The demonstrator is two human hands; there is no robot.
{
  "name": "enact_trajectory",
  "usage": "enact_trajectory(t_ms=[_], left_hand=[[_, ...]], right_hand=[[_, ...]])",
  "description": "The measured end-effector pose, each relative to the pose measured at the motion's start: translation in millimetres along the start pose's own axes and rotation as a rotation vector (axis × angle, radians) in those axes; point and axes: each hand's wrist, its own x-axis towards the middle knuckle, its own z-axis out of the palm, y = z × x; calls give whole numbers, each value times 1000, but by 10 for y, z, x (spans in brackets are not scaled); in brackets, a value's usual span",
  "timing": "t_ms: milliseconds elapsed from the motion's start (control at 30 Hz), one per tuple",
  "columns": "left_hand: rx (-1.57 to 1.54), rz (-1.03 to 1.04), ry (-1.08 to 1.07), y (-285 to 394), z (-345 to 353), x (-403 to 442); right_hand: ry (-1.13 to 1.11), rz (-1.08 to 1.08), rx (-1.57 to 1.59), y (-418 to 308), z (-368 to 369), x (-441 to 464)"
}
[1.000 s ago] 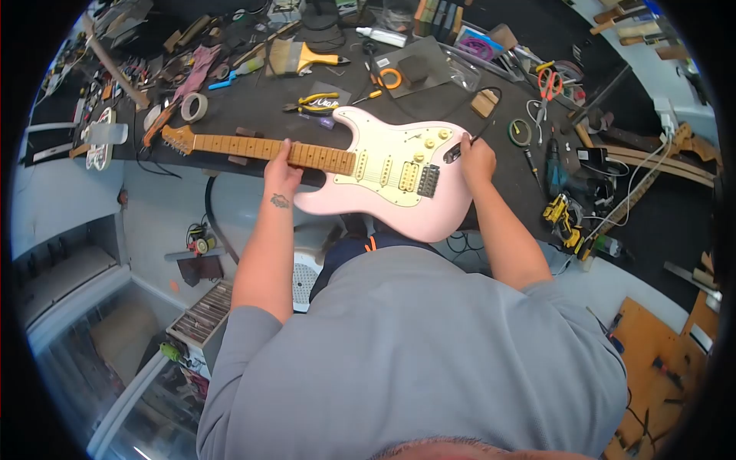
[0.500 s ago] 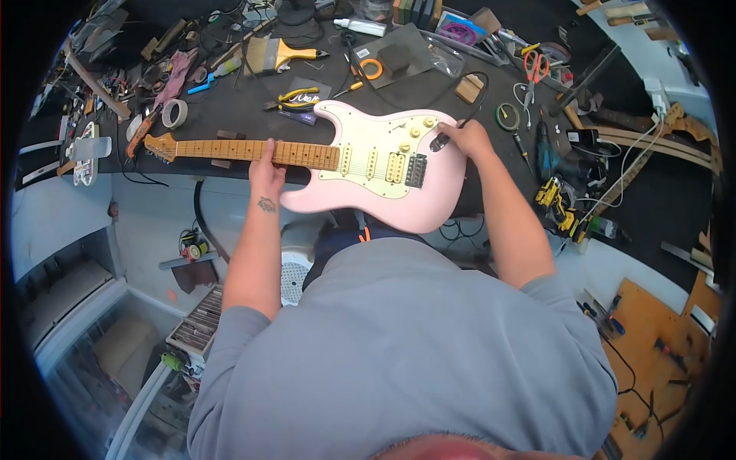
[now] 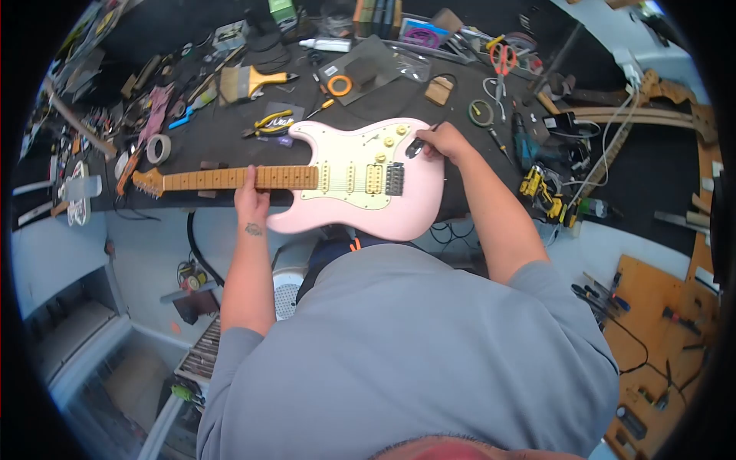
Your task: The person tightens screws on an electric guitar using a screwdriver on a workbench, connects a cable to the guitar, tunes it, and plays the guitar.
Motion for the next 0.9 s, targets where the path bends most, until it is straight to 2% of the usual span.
enact_trajectory(t_ms=[367, 433, 467, 567, 633, 700, 767, 833, 900], left_hand=[[26, 11, 16, 37, 28, -26], [26, 8, 13, 7, 3, -18], [24, 10, 13, 15, 10, -33], [33, 7, 14, 29, 42, -64], [14, 11, 9, 37, 69, -58], [-5, 7, 3, 5, 31, -57], [47, -60, 34, 64, 138, -221], [118, -117, 70, 164, 230, -337], [194, -197, 13, 212, 101, -290]], right_hand=[[84, -22, 101, 88, 86, -3], [277, -4, 705, 120, -67, 43], [278, -22, 515, 108, -191, 48], [159, -34, 262, 119, -607, -46], [287, -63, 543, 357, -887, 224], [351, -86, 932, 157, -956, 128], [518, 10, 781, -7, -926, 15], [597, -101, 381, 90, -881, 152], [624, -245, 279, 38, -600, 62]])
